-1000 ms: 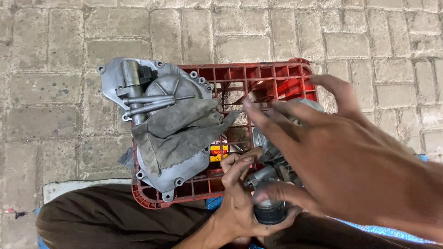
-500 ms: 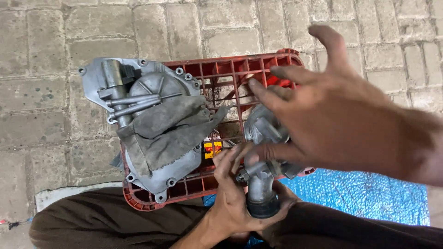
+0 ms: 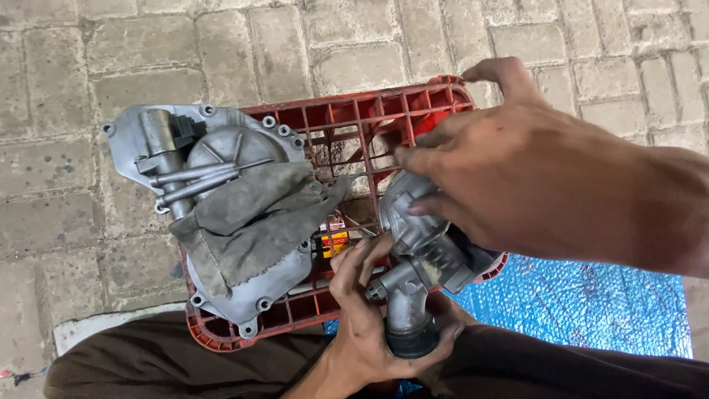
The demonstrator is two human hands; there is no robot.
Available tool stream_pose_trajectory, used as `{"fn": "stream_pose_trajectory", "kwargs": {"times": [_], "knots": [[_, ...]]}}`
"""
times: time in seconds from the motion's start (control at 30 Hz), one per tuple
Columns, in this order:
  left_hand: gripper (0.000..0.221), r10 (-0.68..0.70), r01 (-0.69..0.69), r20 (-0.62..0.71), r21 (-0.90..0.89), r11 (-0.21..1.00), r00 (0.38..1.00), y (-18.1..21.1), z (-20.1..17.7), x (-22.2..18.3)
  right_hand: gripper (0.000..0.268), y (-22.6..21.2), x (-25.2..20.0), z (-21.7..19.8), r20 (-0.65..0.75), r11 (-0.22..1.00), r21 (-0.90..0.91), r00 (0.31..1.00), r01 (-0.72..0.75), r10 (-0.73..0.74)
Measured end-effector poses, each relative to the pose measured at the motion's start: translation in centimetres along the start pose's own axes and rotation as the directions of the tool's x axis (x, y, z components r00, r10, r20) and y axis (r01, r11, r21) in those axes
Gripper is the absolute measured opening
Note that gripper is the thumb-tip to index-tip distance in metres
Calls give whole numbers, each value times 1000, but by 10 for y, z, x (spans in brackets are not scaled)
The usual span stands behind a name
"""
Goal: Scrubbing and cleaning a motorcycle cylinder head using an abrasive material.
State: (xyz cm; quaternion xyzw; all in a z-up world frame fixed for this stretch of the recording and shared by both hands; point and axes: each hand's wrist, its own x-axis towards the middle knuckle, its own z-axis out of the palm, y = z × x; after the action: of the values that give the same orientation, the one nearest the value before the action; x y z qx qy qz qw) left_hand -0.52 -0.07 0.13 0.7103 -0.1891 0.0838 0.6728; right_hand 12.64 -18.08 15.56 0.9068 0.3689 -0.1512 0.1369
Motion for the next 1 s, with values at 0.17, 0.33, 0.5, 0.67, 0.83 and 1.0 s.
{"fn": "stream_pose_trajectory", "kwargs": {"times": [0.17,0.33,0.5,0.67,0.83,1.0], "knots": [[109,-10,10,-5,-38,999,1000,1,0,0,32,9,2,1,29,971,221,996,-94,90],[109,-36,37,9,-45,998,999,-1,1,-4,33,17,-10,-10,21,961,266,997,-72,69],[108,-3,3,-17,9,1000,1000,0,1,-1,37,19,-41,-16,-377,876,463,924,132,60],[104,14,-11,-51,65,998,999,2,5,-2,37,-7,-75,6,-328,686,727,857,-40,398],[102,10,-7,-58,45,999,998,2,8,-3,35,-39,-96,52,-333,476,879,740,20,585],[103,3,-3,-40,17,1000,999,-1,8,-4,33,-62,-102,102,-268,274,960,475,57,838]]}}
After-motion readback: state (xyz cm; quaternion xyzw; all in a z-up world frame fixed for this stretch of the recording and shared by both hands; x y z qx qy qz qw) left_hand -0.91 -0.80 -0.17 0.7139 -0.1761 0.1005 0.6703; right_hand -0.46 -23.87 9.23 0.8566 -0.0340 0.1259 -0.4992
